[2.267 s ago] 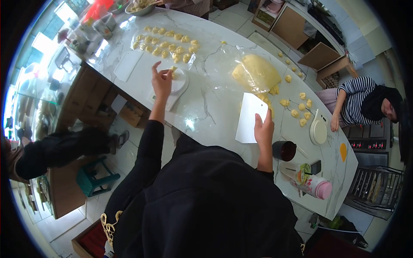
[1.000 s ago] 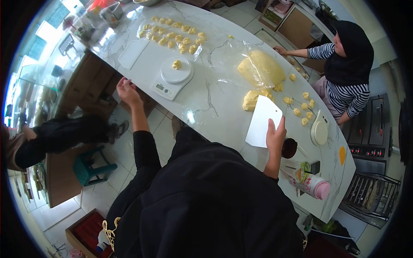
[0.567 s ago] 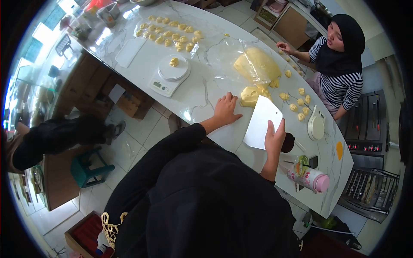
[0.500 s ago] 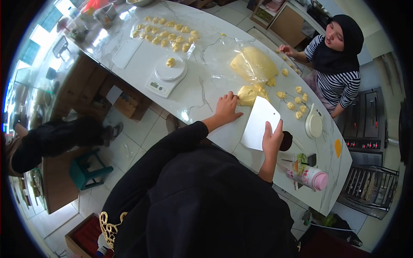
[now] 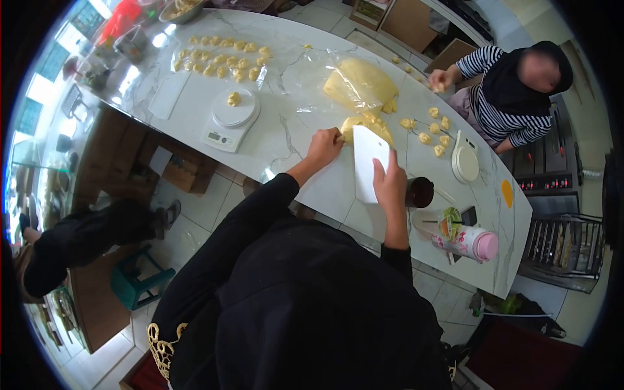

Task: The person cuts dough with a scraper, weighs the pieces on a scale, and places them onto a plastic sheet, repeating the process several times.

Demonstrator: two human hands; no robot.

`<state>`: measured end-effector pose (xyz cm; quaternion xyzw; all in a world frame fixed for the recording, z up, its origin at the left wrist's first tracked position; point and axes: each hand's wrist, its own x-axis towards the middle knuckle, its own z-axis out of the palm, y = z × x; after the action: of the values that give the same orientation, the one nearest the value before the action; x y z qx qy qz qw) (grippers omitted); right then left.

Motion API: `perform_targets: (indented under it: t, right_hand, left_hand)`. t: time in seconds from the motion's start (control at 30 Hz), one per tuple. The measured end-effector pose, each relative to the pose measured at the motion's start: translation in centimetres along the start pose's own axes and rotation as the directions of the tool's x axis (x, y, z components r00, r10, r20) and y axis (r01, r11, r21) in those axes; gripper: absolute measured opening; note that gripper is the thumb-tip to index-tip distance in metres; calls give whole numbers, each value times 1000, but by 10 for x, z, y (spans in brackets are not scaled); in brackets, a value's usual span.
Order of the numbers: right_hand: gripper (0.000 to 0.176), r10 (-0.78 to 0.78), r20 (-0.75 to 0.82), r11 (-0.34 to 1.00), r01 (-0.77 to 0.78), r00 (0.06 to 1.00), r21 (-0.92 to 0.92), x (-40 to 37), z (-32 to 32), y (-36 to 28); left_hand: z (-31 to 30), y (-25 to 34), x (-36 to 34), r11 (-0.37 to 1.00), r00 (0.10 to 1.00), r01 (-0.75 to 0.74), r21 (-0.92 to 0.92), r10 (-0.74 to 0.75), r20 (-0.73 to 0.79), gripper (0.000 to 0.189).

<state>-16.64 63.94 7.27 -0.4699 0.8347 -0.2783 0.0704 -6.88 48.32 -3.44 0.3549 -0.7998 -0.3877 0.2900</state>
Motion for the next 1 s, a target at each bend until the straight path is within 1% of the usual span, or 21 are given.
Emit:
perform_targets:
  t: [0.07, 0.1, 0.13, 0.2, 0.33, 0.4, 0.43, 0.47, 0.5, 0.53, 0.57, 0.6, 0.63, 0.7, 0.73, 0.77, 0.8, 0.87, 0.9, 0.97, 1.0]
  right_hand:
    - [38, -117, 55, 987, 123, 992, -108, 18, 11, -11]
    - [34, -157, 103, 970, 173, 982, -170, 24, 10, -26]
    - [34, -155, 102, 971, 171, 983, -168, 30, 17, -31]
    - [33, -152, 290, 934, 233, 945, -271, 41, 33, -37]
    - [29, -200, 361, 889, 323, 911, -323, 61, 61, -35]
    - [33, -179, 327, 901, 288, 928, -325, 72, 63, -28]
    - [37, -169, 291, 931, 250, 942, -267, 72, 53, -26]
    - [37, -180, 293, 929, 259, 939, -262, 68, 46, -25]
    - [37, -157, 222, 954, 205, 962, -217, 64, 39, -24]
    - [37, -128, 153, 974, 153, 980, -165, 59, 34, -21]
    - [37, -134, 158, 974, 159, 978, -159, 51, 30, -16]
    - [40, -143, 88, 987, 148, 986, -56, 42, 28, -8]
    - [42, -142, 16, 989, 141, 990, 48, 34, 25, -2]
    - [41, -109, 11, 989, 108, 994, 98, 20, 18, 5]
    - [39, -76, 5, 986, 75, 997, 146, 14, 15, 6]
    - [37, -69, -25, 986, 72, 997, 152, 9, 11, 4]
    - [37, -65, -30, 986, 69, 997, 155, 6, 11, 5]
    - [35, -7, -28, 987, 12, 1000, 158, 2, 9, 7]
    - [33, -2, -30, 983, 8, 1000, 182, 1, 9, 6]
    - [31, 15, -40, 985, -8, 999, 175, 1, 12, 5]
    - [30, 29, -47, 986, -20, 998, 166, 1, 12, 4]
  left_hand:
    - [-2, -8, -2, 1000, 1000, 8, 12, -8, 12, 17]
    - [-5, -6, -5, 999, 1000, -3, 33, 3, 12, 15]
    - [-7, -7, -5, 999, 1000, -4, 35, 3, 14, 15]
    - [-12, -8, -6, 997, 997, 21, 80, -27, 67, 13]
    - [-18, -10, -6, 993, 995, 48, 111, -57, 78, 14]
    - [-22, -13, -6, 996, 994, 85, 38, -88, 69, 18]
    - [-30, -10, -5, 995, 994, 86, 41, -88, 60, 18]
    - [-38, -8, -5, 994, 994, 110, -28, -111, -16, 22]
    - [-49, -6, -4, 987, 986, 128, -99, -137, -93, 27]
    - [-63, -11, -1, 970, 972, 171, -174, -195, -131, 31]
    - [-80, -19, -1, 945, 954, 212, -249, -256, -158, 35]
    - [-96, -33, 1, 963, 948, 123, -240, -186, -259, 36]
    - [-122, -35, 1, 986, 932, 99, -134, -139, -334, 31]
    - [-165, -46, 5, 991, 842, 135, 1, -114, -528, 27]
    - [-183, -70, 10, 980, 787, 158, 118, -53, -615, 25]
    - [-200, -83, 13, 967, 749, 226, 115, -96, -656, 23]
    - [-213, -85, 15, 974, 732, 224, 36, -143, -667, 22]
    - [-229, -100, 21, 958, 738, 246, 147, -87, -670, 22]
    - [-232, -106, 25, 959, 740, 242, 150, -82, -668, 22]
    - [-233, -119, 33, 949, 774, 294, 112, -168, -611, 23]
    - [-232, -118, 35, 951, 776, 289, 112, -164, -608, 23]
